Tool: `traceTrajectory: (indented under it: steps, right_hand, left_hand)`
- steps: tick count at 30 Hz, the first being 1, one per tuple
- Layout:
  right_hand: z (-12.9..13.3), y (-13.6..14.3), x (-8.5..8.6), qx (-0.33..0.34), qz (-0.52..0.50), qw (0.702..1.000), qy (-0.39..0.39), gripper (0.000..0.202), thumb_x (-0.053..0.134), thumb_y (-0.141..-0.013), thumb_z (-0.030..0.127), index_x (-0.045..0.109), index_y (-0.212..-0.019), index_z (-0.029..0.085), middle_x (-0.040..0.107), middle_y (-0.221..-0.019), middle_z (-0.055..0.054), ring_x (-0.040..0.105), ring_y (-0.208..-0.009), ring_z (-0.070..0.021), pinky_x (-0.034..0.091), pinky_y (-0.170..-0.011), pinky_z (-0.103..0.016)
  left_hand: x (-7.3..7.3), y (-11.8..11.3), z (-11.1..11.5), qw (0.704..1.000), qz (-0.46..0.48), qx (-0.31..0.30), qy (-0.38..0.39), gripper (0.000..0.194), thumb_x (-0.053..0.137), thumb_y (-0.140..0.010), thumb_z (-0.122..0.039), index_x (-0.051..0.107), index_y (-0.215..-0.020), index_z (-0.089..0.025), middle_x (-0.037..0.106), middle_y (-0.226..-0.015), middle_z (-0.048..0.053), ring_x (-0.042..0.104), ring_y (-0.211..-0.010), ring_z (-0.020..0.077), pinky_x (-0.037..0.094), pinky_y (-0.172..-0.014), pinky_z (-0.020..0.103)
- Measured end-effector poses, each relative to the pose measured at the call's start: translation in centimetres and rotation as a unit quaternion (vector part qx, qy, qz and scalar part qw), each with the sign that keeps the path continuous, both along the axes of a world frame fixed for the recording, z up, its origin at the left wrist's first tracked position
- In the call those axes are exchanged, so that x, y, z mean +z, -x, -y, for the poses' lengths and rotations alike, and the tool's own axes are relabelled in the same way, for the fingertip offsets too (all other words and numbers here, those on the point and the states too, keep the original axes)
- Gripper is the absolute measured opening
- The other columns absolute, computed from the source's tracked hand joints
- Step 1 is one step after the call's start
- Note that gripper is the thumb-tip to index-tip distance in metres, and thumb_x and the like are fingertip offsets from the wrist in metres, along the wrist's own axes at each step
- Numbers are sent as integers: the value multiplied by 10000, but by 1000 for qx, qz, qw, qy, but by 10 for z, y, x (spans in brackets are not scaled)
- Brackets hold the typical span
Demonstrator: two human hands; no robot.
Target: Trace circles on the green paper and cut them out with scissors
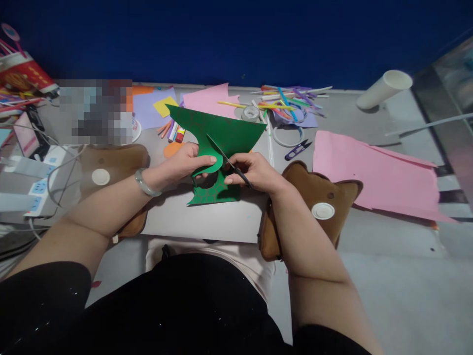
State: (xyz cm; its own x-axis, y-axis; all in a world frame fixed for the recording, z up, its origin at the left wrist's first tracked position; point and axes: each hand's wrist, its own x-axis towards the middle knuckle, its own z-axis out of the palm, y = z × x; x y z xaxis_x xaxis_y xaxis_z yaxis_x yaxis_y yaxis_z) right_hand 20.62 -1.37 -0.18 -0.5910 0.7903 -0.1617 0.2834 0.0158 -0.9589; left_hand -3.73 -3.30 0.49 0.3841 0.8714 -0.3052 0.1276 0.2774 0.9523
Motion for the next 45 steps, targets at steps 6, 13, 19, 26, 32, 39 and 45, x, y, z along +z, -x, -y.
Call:
traceTrajectory:
  steps: [6, 13, 19, 26, 32, 39, 45]
  right_hand:
    - [-1, -4, -3, 5, 14, 1000, 10, 727, 992, -562, 783, 709, -871, 189, 579, -578, 35, 493, -515, -105, 380, -485, -246]
    - [0, -4, -2, 0, 7, 1000, 17, 702, 1009, -577, 743, 728, -880, 176, 589, -565, 27, 513, -493, -109, 386, -469, -245]
    - [1, -3, 1, 0, -9, 999, 46, 662, 1015, -594, 698, 708, -876, 183, 587, -573, 51, 480, -433, -84, 360, -418, -235]
    - [2, -5, 0, -7, 3, 999, 54, 687, 1002, -608, 721, 724, -912, 172, 584, -586, 44, 508, -457, -93, 383, -432, -238]
    - [2, -5, 1, 1, 2, 999, 48, 695, 974, -626, 765, 701, -910, 192, 576, -587, 44, 508, -469, -96, 392, -447, -242]
    - [1, -2, 2, 14, -4, 1000, 21, 698, 1001, -590, 727, 698, -897, 178, 616, -687, 25, 511, -592, -98, 399, -531, -239]
    - [1, 0, 4, 13, -4, 1000, -1, 673, 1008, -575, 715, 688, -828, 179, 610, -666, 20, 504, -627, -111, 390, -568, -254]
  left_hand:
    - [3, 1, -3, 999, 23, -22, 5, 482, 813, -966, -323, 472, -649, -197, 526, -561, -34, 528, -477, 73, 376, -447, 184]
    - [10, 2, -4, 998, 35, -43, 2, 401, 704, -1006, -213, 550, -639, -170, 555, -540, -25, 502, -459, 59, 370, -434, 167]
    - [9, 3, -5, 997, 58, -41, 22, 430, 705, -1003, -180, 536, -608, -175, 562, -524, -19, 506, -431, 63, 376, -431, 171]
    - [16, 4, -6, 998, 56, -32, 27, 353, 691, -1011, -134, 583, -676, -162, 578, -532, -45, 525, -426, 50, 356, -405, 142]
    - [14, 6, -9, 999, 28, -25, 20, 361, 696, -1029, -154, 577, -689, -168, 607, -525, -37, 507, -396, 44, 329, -382, 145]
    - [20, 3, -3, 998, 33, -35, 39, 337, 658, -1036, -118, 608, -704, -152, 594, -520, -45, 495, -397, 37, 343, -394, 137]
    - [21, 1, 0, 998, 32, -43, 41, 377, 668, -1031, -130, 585, -664, -155, 586, -530, -28, 495, -414, 43, 343, -393, 145]
